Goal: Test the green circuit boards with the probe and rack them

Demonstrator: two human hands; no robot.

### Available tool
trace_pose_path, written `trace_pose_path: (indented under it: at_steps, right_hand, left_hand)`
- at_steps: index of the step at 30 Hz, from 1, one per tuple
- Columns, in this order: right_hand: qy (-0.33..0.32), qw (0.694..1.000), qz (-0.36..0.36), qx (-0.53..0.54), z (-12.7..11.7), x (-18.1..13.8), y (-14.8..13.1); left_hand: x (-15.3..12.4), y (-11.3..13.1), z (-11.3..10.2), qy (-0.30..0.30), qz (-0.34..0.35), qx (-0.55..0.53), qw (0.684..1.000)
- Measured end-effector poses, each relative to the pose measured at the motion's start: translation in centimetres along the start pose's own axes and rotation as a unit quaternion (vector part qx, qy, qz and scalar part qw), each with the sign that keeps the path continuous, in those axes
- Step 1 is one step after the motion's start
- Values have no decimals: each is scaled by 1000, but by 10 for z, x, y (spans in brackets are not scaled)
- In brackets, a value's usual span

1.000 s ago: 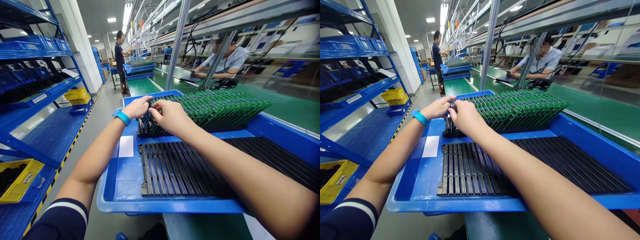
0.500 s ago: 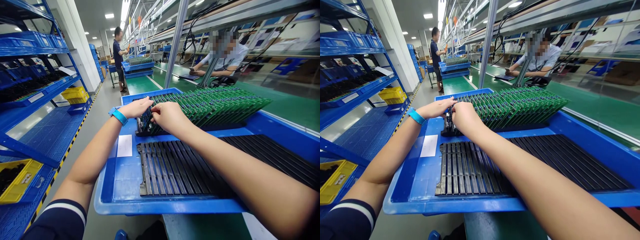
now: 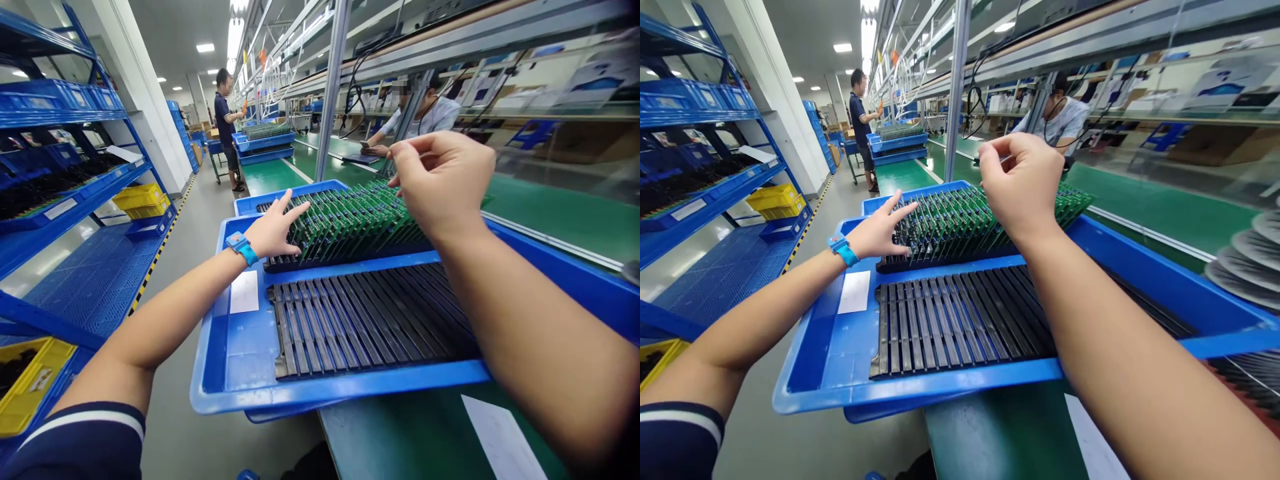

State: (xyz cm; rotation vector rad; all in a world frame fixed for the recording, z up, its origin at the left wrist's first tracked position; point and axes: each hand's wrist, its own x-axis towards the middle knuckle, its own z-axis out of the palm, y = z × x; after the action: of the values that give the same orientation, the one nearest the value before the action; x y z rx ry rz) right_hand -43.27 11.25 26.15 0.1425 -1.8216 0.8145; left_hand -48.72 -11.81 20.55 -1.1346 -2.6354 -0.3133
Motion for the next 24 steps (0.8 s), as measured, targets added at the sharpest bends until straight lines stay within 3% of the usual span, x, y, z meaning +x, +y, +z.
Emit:
trace_pose_path:
  at_steps: [4,7,9,12,14,16,19,21,24]
  right_hand:
    - [-32,999,-11,-43,-19,-17,1]
    - [-46,993,-37,-103,-49,-29,-4]
    - [-38,988,-43,-141,-73,-40,-10]
    - [-51,980,-31,-192,-100,-68,-24]
    - [-131,969,-15,-207,-108,-93,-37]
    - [-265,943,3,-201,-108,-117,-49]
    - [-439,870,44,-218,-104,-140,-60]
    - [-488,836,76,-241,-103,-145,-63]
    - [-502,824,83,-247,-105,-142,-63]
  left_hand:
    - [-5,-2,1,23,18,-6,1000]
    - [-12,9,-3,83,40,5,996]
    - [-14,21,-2,96,115,35,988]
    - [-7,41,9,4,289,79,954]
    - [4,48,20,-62,360,98,926]
    - [17,47,27,-92,386,122,910]
    - [30,39,30,-102,381,155,906]
    - [30,34,30,-107,376,174,904]
    - [26,34,30,-109,366,195,903]
